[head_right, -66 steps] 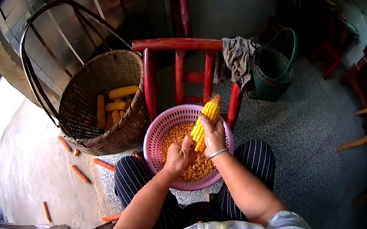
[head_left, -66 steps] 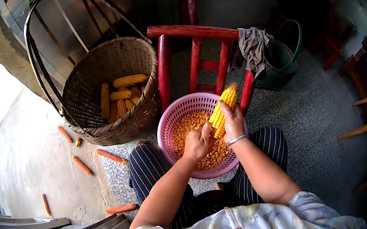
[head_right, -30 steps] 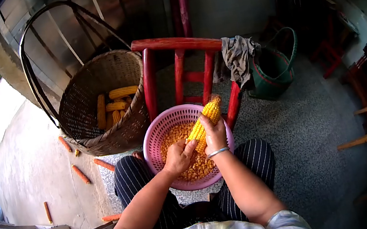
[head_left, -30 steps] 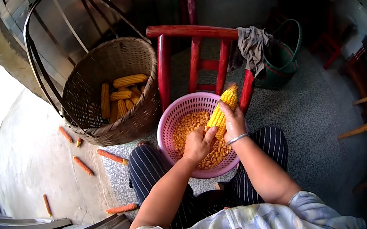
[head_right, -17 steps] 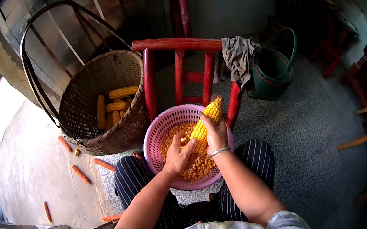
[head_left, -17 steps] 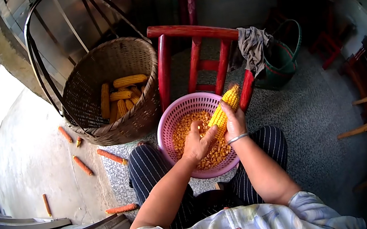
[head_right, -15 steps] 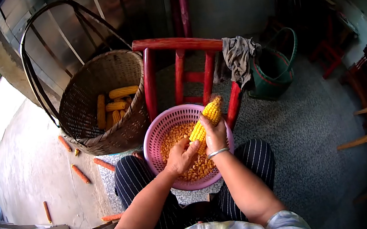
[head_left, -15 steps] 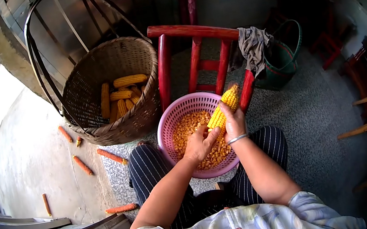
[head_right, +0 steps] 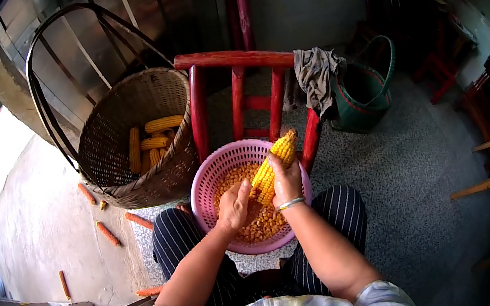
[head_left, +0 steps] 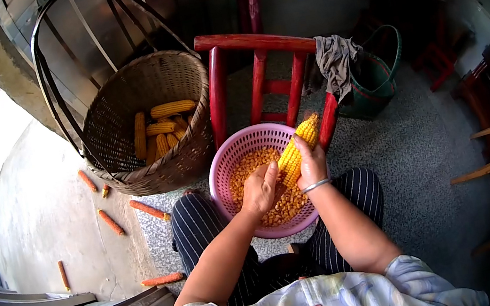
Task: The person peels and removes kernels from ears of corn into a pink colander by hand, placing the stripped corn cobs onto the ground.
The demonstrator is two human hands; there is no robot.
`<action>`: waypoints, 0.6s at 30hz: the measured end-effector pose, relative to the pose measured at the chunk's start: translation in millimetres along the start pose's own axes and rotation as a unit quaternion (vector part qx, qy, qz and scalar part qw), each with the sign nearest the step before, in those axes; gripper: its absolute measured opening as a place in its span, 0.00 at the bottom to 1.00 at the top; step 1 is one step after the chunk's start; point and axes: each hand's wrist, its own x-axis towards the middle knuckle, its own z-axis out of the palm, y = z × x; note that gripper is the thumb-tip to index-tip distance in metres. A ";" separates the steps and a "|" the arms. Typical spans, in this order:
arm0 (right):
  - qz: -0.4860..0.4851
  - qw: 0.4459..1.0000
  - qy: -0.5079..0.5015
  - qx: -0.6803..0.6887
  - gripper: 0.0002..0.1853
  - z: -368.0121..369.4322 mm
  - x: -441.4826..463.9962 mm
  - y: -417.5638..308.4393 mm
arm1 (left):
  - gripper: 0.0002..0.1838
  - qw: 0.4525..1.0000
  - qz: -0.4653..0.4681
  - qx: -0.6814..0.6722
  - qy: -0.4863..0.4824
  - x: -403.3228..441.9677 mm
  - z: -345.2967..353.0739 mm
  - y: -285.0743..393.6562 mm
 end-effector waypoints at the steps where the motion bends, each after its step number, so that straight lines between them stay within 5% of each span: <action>1: -0.024 0.999 0.014 -0.021 0.19 0.6 -0.2 0.7 | 0.30 0.997 0.032 0.065 -0.023 -2.3 -2.1 5.9; 7: -0.014 0.999 0.009 -0.032 0.18 9.5 -6.3 -3.8 | 0.31 0.973 0.038 0.216 -0.068 -7.1 4.0 7.8; 16: 0.001 1.000 0.014 -0.009 0.20 7.4 -3.5 -4.9 | 0.23 0.993 -0.042 -0.029 -0.106 2.1 2.2 -6.0; 18: 0.007 1.000 0.018 -0.004 0.20 6.5 -3.2 -4.8 | 0.25 0.999 -0.012 -0.047 -0.020 6.3 3.7 -13.9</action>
